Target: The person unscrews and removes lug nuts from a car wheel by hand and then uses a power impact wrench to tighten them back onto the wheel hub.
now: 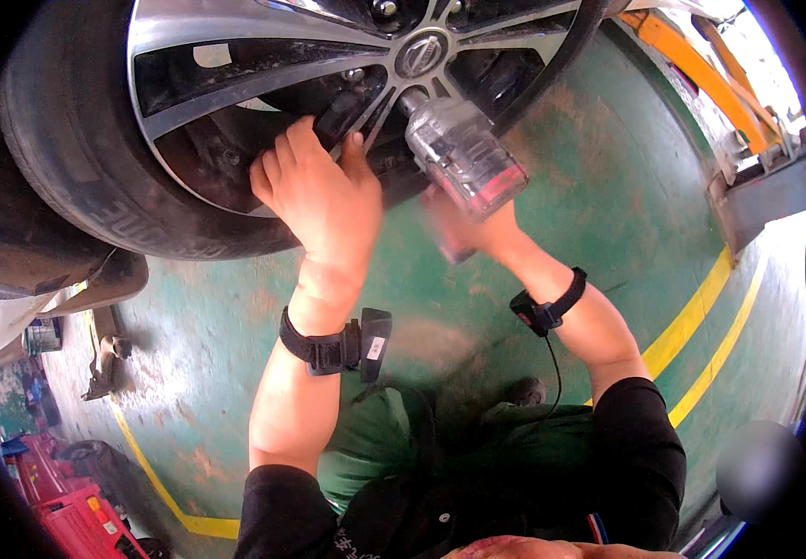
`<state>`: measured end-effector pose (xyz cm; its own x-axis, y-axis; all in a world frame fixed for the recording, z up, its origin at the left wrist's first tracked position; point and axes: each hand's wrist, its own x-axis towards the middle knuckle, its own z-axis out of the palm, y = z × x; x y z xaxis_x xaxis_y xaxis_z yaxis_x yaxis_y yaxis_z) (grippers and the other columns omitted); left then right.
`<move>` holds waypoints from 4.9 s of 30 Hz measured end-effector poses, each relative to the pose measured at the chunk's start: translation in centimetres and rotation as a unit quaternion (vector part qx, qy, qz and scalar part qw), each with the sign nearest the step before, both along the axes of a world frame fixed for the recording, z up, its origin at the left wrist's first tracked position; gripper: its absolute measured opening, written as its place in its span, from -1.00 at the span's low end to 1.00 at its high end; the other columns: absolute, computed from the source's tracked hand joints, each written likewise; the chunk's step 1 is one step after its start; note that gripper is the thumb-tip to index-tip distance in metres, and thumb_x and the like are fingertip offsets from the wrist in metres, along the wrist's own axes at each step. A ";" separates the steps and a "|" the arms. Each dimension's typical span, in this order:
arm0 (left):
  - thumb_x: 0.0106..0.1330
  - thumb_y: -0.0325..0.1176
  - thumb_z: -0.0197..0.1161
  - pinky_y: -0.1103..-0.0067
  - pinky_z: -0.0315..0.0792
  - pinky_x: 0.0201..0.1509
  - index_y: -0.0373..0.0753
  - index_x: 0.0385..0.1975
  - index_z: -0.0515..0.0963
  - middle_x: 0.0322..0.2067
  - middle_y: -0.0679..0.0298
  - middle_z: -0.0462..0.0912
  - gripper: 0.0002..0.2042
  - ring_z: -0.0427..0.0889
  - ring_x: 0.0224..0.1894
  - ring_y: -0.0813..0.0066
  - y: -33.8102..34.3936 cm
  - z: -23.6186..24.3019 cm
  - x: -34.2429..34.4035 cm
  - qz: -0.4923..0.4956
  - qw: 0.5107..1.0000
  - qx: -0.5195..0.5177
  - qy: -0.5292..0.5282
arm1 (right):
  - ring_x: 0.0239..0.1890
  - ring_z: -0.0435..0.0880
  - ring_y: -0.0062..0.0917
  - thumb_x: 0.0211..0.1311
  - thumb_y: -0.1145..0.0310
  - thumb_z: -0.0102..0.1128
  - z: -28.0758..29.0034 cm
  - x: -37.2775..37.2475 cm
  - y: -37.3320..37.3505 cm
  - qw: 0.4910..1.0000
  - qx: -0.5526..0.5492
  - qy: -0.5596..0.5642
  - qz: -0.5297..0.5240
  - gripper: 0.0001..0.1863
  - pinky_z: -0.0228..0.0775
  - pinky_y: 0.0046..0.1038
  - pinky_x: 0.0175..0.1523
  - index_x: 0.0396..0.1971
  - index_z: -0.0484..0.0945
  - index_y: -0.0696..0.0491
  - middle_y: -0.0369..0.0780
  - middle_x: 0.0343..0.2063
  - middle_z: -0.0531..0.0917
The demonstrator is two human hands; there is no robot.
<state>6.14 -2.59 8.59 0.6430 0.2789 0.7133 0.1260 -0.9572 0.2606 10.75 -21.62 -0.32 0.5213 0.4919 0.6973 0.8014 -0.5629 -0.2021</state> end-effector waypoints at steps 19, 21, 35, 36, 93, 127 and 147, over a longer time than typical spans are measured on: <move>0.29 -0.16 0.36 0.11 0.19 0.35 -0.31 0.07 0.51 -0.09 0.04 0.63 -0.55 0.54 0.03 -0.05 -0.1 -0.4 -0.2 0.017 1.000 -0.006 0.020 | 0.05 0.73 -0.59 0.13 0.56 0.43 2.0 1.1 -0.9 0.896 0.201 0.373 0.133 -0.52 0.56 -0.46 0.18 0.11 0.62 0.15 -0.20 0.02 0.77; 0.29 -0.16 0.36 0.10 0.18 0.35 -0.31 0.07 0.51 -0.09 0.04 0.63 -0.55 0.54 0.03 -0.05 0.1 -0.4 0.0 0.014 1.000 -0.010 0.016 | 0.05 0.74 -0.55 0.13 0.54 0.43 1.9 1.4 -0.5 0.929 0.167 0.310 0.118 -0.52 0.57 -0.44 0.18 0.11 0.62 0.14 -0.21 0.02 0.77; 0.24 -0.22 0.39 0.12 0.18 0.35 -0.30 0.04 0.51 -0.11 0.04 0.61 -0.56 0.51 0.01 -0.06 -0.2 -0.1 0.1 0.019 1.000 -0.015 0.020 | 0.04 0.77 -0.51 0.16 0.50 0.41 1.5 1.4 0.0 0.973 0.122 0.174 0.094 -0.57 0.60 -0.40 0.16 0.08 0.64 0.09 -0.21 0.00 0.78; 0.27 -0.20 0.37 0.12 0.19 0.34 -0.31 0.05 0.51 -0.10 0.03 0.62 -0.56 0.52 0.01 -0.07 -0.2 -0.1 0.1 0.021 0.999 -0.014 0.024 | 0.04 0.77 -0.50 0.16 0.51 0.41 1.7 1.5 0.1 0.971 0.127 0.178 0.094 -0.58 0.60 -0.40 0.16 0.07 0.65 0.09 -0.21 -0.01 0.78; 0.21 -0.28 0.38 0.12 0.20 0.30 -0.34 0.01 0.51 -0.16 0.02 0.58 -0.58 0.49 -0.02 -0.08 -0.3 0.6 -0.4 0.007 0.999 -0.031 0.002 | -0.02 0.71 -0.16 0.22 0.30 0.31 0.3 -0.2 1.2 0.998 0.044 0.050 0.014 -0.69 0.52 -0.06 0.08 -0.02 0.73 -0.07 -0.21 -0.09 0.75; 0.21 -0.29 0.37 0.12 0.19 0.32 -0.33 0.01 0.50 -0.18 0.03 0.57 -0.58 0.49 -0.02 -0.07 -0.7 0.8 -0.3 0.008 0.999 -0.050 0.020 | 0.02 0.71 -0.16 0.14 0.36 0.33 0.6 -0.2 1.4 0.999 0.034 0.006 0.003 -0.62 0.53 -0.07 0.13 0.01 0.72 -0.06 -0.19 -0.03 0.75; 0.25 -0.19 0.36 0.15 0.22 0.29 -0.30 0.05 0.50 -0.15 0.08 0.58 -0.56 0.50 -0.03 -0.02 0.1 -0.4 0.0 0.001 1.000 0.002 -0.021 | 0.05 0.73 -0.50 0.17 0.51 0.42 1.8 -0.3 -4.4 0.950 0.143 0.247 0.128 -0.54 0.57 -0.38 0.16 0.11 0.62 0.12 -0.21 0.00 0.76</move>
<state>6.19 -2.53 8.21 0.6121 0.2776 0.7405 0.1171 -0.9579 0.2623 10.43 -26.06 1.47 0.7085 0.4749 0.5219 0.6719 -0.2278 -0.7047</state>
